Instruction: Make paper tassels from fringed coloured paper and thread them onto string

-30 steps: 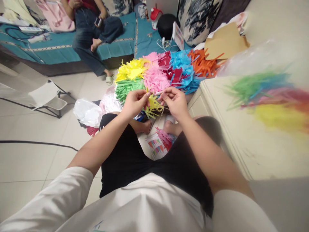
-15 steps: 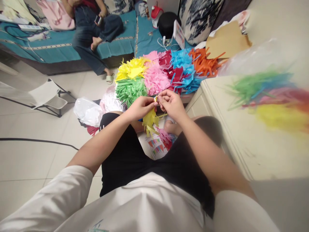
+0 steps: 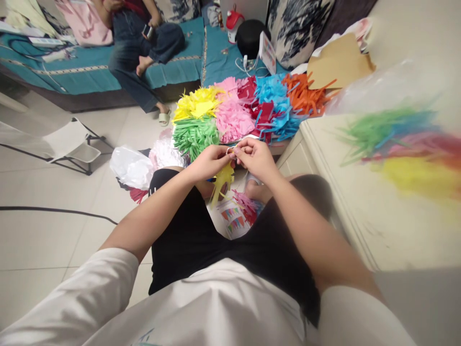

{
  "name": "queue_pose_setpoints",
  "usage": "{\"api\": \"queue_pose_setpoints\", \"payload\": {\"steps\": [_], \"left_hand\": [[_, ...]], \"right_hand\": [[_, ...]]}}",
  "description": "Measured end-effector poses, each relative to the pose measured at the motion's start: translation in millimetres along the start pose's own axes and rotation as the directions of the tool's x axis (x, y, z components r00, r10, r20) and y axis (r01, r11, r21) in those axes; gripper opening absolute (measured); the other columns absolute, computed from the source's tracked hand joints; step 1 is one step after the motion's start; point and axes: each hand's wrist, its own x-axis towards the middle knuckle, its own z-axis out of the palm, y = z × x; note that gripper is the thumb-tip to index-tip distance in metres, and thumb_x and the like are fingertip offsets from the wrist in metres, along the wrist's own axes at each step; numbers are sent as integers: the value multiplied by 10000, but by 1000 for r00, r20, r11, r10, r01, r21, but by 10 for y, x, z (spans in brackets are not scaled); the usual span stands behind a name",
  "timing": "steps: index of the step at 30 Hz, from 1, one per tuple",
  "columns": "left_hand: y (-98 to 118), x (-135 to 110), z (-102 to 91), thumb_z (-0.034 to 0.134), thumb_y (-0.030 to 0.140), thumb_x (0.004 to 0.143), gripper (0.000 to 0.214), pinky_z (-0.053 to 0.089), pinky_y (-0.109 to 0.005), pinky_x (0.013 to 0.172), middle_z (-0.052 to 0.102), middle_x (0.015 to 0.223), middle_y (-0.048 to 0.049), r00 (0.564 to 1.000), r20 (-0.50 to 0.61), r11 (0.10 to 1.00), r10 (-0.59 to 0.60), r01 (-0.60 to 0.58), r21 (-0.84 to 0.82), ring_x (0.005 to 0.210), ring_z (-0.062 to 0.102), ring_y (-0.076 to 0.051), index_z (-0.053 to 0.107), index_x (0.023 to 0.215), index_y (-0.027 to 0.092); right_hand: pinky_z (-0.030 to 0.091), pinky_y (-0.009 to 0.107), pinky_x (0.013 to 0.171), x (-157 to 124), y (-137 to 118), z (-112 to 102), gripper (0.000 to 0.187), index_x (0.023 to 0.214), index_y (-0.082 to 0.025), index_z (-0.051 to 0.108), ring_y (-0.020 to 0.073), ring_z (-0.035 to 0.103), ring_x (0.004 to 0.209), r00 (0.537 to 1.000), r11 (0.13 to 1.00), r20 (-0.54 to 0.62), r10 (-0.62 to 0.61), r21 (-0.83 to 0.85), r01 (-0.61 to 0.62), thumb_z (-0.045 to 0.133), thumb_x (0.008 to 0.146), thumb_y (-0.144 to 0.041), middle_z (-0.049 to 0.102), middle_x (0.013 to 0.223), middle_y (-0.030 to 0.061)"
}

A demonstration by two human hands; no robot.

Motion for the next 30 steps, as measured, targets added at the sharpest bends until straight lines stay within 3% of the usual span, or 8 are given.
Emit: {"api": "queue_pose_setpoints", "payload": {"steps": [12, 21, 27, 30], "left_hand": [[58, -26, 11, 674, 236, 1003, 229, 391, -217, 611, 786, 765, -48, 998, -19, 997, -58, 57, -57, 619, 561, -122, 820, 852, 146], [22, -9, -1, 606, 166, 972, 263, 401, -236, 640, 787, 773, -45, 999, -18, 999, -41, 41, -13, 645, 578, -137, 807, 802, 156], [25, -23, 44, 664, 122, 949, 267, 290, -293, 622, 706, 676, -38, 975, -219, 968, 38, 19, 252, 610, 513, -153, 660, 691, 192], [23, -21, 56, 684, 130, 952, 314, 277, -314, 641, 649, 645, -26, 968, -241, 943, 64, 20, 333, 616, 501, -165, 561, 677, 220]], "right_hand": [[357, 241, 463, -10, -6, -14, 669, 889, -237, 645, 96, 490, 485, 999, 999, 19, 42, -18, -42, 970, 777, -811, 670, 640, -8], [336, 242, 457, -16, -33, 1, 574, 889, -237, 637, 91, 466, 458, 998, 998, 11, 64, -1, -64, 982, 795, -686, 663, 616, -20], [451, 280, 551, -21, 41, 5, 363, 898, -253, 650, 156, 618, 577, 999, 984, -27, -43, -173, 38, 908, 888, -509, 673, 650, -7], [461, 294, 568, -34, 92, 18, 268, 884, -257, 658, 172, 619, 612, 995, 957, -59, -83, -285, 63, 865, 906, -425, 660, 671, -6]]}}
